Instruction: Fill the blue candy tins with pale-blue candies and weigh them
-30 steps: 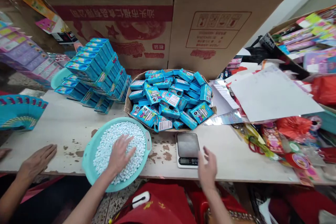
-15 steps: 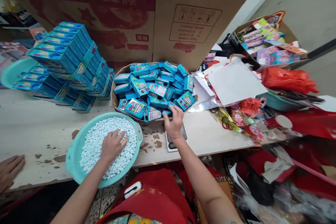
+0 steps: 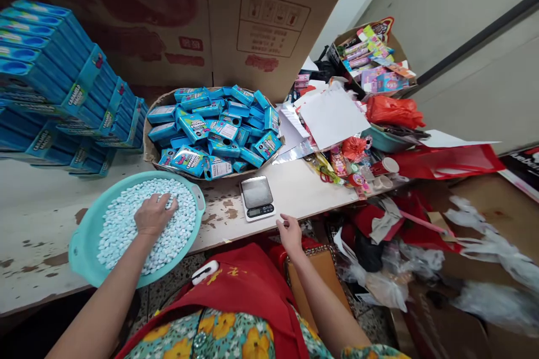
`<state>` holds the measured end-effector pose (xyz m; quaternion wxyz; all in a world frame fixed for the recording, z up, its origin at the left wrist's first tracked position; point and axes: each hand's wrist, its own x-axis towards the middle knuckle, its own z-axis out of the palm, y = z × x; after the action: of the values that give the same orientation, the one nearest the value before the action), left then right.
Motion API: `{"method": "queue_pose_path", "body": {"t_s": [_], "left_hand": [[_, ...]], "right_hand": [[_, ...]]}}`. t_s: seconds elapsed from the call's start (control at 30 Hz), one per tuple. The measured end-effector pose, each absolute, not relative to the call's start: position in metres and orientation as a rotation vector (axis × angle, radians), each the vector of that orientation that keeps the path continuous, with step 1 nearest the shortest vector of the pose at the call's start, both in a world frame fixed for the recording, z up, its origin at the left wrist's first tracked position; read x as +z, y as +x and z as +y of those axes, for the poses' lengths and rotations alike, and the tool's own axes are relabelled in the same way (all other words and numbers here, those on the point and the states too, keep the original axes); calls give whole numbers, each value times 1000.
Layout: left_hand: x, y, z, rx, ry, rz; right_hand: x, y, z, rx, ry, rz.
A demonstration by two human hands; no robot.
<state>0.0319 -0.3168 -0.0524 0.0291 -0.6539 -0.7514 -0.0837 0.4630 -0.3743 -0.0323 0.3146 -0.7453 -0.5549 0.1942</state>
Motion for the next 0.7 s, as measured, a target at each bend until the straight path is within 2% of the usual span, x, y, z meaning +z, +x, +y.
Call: {"method": "queue_pose_path", "body": {"t_s": [0.23, 0.4, 0.47, 0.6, 0.7], "left_hand": [[-42, 44, -314, -199, -1895, -2399], [-25, 58, -311, -261, -1797, -2609], [-18, 62, -309, -454, -1710, -2764], [-7, 69, -308, -1340, -1046, -3141], [-1, 74, -309, -1752, -623, -3162]], "right_hand": [[-38, 476, -345, 605, -1866, -1547], [-10, 484, -302, 601, -1694, -1666], [11, 475, -274, 515, -1537, -1763], [59, 431, -219, 329, -1175, -1943], [91, 391, -180, 288, -995, -2051]]}}
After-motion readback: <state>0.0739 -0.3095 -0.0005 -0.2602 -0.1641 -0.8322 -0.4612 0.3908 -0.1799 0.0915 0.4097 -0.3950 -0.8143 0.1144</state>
